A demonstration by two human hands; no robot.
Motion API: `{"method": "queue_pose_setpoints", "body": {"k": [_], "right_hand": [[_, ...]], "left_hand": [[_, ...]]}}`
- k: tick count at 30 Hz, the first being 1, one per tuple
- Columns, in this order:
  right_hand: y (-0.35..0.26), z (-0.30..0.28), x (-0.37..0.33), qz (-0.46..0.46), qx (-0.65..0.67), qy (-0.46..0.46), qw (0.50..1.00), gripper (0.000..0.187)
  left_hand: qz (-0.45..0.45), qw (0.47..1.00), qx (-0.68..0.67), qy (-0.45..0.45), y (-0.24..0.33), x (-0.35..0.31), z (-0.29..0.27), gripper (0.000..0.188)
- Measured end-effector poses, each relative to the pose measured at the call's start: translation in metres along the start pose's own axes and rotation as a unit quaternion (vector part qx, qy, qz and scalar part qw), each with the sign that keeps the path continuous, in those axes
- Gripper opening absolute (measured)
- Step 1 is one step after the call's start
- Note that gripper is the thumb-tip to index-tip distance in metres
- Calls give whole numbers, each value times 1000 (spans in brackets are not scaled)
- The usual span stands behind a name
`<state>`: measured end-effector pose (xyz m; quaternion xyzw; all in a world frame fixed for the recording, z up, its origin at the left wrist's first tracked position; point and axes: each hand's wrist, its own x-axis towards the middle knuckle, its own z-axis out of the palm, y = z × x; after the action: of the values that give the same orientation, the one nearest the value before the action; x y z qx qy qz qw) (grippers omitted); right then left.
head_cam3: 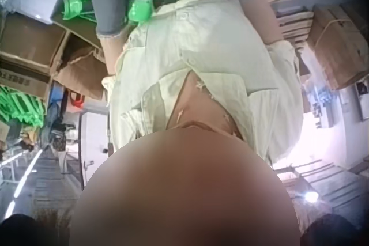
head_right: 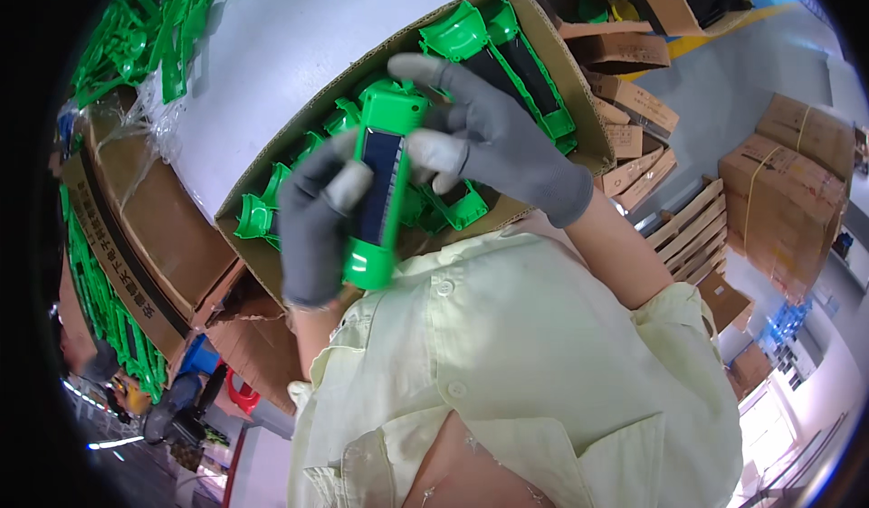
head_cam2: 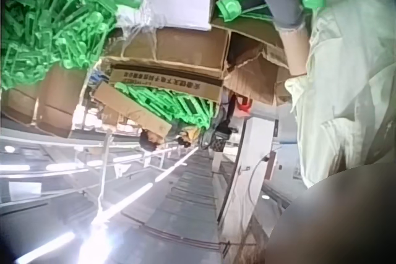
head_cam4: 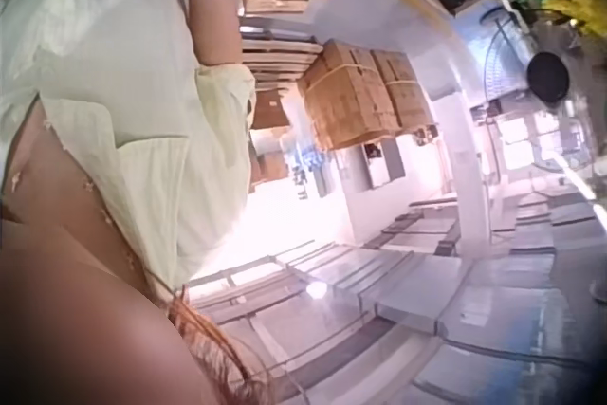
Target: Manually assembling solar flashlight components by inserting solar panels into green plastic frames.
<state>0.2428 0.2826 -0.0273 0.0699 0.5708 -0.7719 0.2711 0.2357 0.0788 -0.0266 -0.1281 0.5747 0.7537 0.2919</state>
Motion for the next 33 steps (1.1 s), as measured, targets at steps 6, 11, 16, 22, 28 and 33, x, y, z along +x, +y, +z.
{"method": "queue_pose_setpoints", "body": {"k": [6, 11, 16, 22, 28, 33], "right_hand": [[-19, 3, 5, 42, -105, 1, 994, 55], [-16, 14, -5, 119, -71, -50, 989, 43], [-2, 8, -9, 91, -26, -75, 993, 50], [-7, 15, -12, 102, -45, -89, 990, 49], [5, 9, -12, 106, -68, -113, 986, 55], [-6, 9, -19, 140, -34, -80, 986, 57]], "left_hand": [[13, 939, 317, -136, 62, 18, -24, 30], [69, 823, 503, -256, 94, 30, -27, 26], [128, 720, 591, -340, 106, 38, -10, 28], [117, 643, 666, -361, 116, 37, 11, 25], [66, 618, 698, -355, 119, 36, 22, 23], [121, 663, 648, -356, 105, 37, 10, 29]]}}
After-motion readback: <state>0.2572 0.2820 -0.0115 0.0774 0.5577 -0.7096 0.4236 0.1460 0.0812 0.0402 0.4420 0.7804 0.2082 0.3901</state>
